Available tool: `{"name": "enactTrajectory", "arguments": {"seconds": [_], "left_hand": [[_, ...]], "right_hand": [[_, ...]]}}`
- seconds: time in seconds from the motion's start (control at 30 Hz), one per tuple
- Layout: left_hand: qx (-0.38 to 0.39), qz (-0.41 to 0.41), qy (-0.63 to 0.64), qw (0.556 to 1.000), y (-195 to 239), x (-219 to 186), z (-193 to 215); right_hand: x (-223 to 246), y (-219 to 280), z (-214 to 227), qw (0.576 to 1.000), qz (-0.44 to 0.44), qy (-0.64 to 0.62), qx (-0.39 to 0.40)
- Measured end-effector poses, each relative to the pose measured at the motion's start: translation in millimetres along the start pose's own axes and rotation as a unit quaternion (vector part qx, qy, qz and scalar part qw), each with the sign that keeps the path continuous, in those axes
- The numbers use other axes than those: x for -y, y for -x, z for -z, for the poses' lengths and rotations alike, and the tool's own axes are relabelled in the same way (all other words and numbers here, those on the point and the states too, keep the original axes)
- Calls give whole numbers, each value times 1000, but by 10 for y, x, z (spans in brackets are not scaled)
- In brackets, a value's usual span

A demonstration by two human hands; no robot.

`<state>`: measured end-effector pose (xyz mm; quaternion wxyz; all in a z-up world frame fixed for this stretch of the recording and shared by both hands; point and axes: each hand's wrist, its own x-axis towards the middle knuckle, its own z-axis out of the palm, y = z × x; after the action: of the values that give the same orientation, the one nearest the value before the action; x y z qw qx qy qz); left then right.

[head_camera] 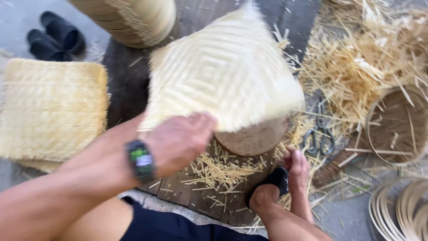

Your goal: The person sits on the floor and repeatedly places a woven bamboo mat over a circular bamboo frame, then uses shears to trim the excess matting flush with the frame edge. After each trim, the finished tray is stacked with others nearby.

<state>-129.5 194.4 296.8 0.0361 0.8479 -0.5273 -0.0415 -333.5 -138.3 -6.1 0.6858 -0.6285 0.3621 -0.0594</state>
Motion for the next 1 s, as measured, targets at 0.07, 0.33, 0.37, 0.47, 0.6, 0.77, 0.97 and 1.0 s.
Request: {"name": "enactTrajectory", "arguments": {"seconds": [0.07,0.33,0.37,0.47,0.6,0.77,0.97,1.0], "left_hand": [[122,-56,20,991,-257,-227,-639],[175,60,254,949,-359,-321,-2189],[69,155,219,961,-430,-173,-2277],[-81,480,207,849,-681,464,-2465],[-27,519,533,668,-613,964,-2668],[-63,509,546,663,-512,950,-2874],[-78,535,391,745,-669,697,-2336],[-93,539,330,769,-705,551,-2199]], "right_hand": [[248,-111,105,960,-76,-252,95],[713,-410,-239,995,-88,20,45],[701,-412,-265,996,-77,25,45],[674,-479,-358,998,-36,47,20],[742,-474,-451,993,14,113,-20],[947,-284,-659,883,274,365,-107],[1102,-123,-1083,702,355,602,137],[1105,-100,-1110,690,372,609,123]]}}
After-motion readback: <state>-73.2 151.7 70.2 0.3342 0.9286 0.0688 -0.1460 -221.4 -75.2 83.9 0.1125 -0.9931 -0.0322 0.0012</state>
